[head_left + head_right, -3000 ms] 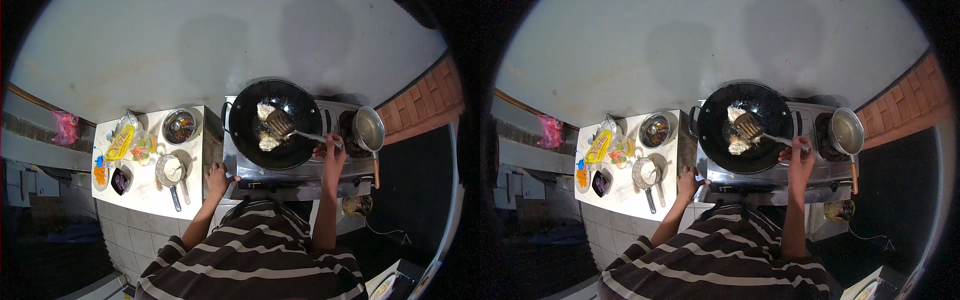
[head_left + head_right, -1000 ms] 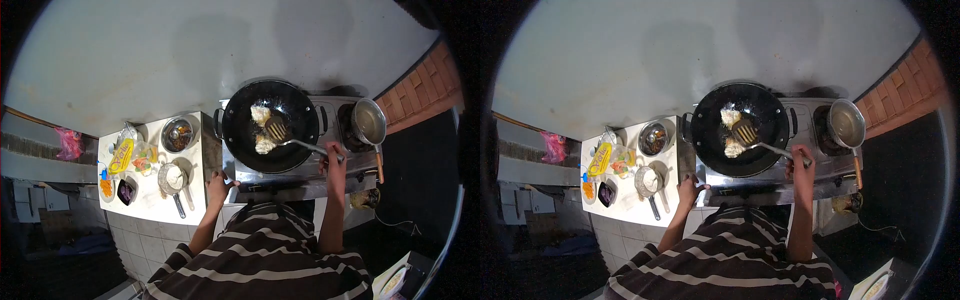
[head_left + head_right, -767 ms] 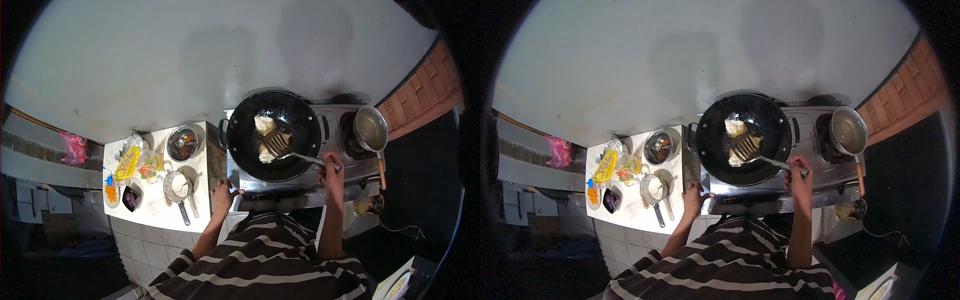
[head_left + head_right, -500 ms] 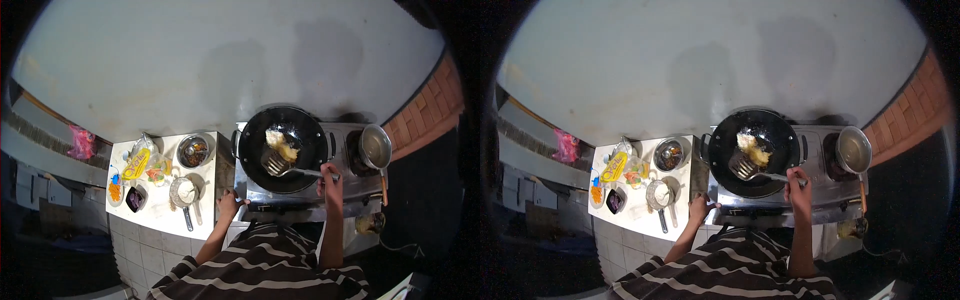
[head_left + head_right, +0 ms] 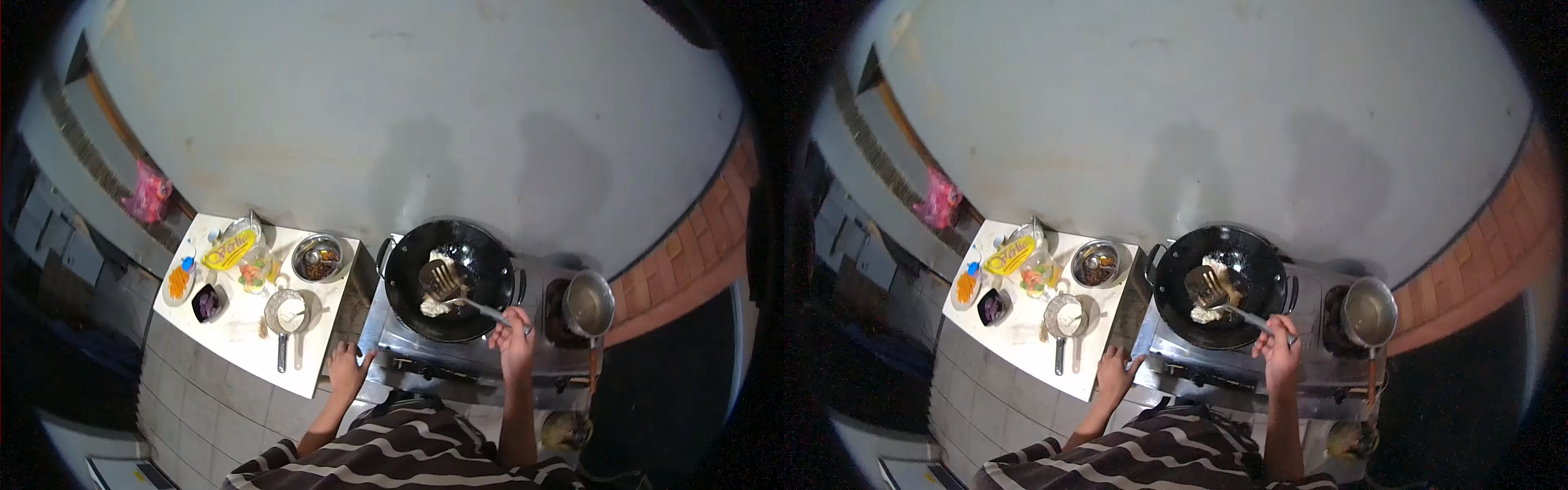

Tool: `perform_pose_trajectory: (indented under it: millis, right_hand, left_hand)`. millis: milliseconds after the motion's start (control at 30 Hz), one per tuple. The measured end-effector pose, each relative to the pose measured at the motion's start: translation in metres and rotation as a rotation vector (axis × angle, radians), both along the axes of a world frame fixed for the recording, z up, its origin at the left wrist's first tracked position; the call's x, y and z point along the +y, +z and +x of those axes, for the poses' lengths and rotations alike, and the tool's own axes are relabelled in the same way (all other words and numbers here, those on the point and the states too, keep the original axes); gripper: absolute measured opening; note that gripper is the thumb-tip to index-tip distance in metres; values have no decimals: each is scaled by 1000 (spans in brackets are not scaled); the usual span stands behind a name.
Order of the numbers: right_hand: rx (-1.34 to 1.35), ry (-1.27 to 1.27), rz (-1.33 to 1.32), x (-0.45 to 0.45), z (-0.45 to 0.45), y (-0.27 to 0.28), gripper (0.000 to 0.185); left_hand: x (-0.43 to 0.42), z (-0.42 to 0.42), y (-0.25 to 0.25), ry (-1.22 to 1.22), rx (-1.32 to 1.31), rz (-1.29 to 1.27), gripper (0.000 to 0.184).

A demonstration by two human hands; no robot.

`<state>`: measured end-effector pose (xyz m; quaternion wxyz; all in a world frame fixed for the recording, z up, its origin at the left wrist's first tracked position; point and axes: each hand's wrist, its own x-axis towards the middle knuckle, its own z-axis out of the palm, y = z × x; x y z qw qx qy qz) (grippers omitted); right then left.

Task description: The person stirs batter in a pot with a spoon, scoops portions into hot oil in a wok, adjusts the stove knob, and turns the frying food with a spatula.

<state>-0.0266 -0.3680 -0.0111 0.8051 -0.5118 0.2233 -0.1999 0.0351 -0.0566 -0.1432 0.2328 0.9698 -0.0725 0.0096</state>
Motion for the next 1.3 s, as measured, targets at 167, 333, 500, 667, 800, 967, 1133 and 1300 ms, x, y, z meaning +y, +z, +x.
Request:
perform_pose_trajectory:
  millis: [167,333,500,667,800,967,1133,1300]
  right_hand:
    - [56,130,-5,-3,-18,-11,19]
    - [-57,120,118,-34,-42,-18,14]
    - [105,188,26,-19,-24,-16,35]
    - [-35,97,-30,2,-33,1,24]
    - [-105,94,212,-5,-32,0,22]
    - [-137,69,169,-17,-36,2,30]
    - [-127,-38,92,-8,-25,-9,33]
    - [-123,-59,95,11,-10,-14,37]
  left_hand:
    - [-1,-50,-23,73,-86,-28,40]
    - [-29,-94,26,80,174,3,31]
    - [-4,-105,-73,139,-347,-24,43]
    - [-24,-142,2,71,21,-45,34]
    - [-20,-128,3,18,-99,-266,23]
    - [-24,-109,-3,-8,-144,-335,18]
    - [-3,-86,-15,-53,70,-479,15]
    - [28,-74,-26,-67,188,-554,14]
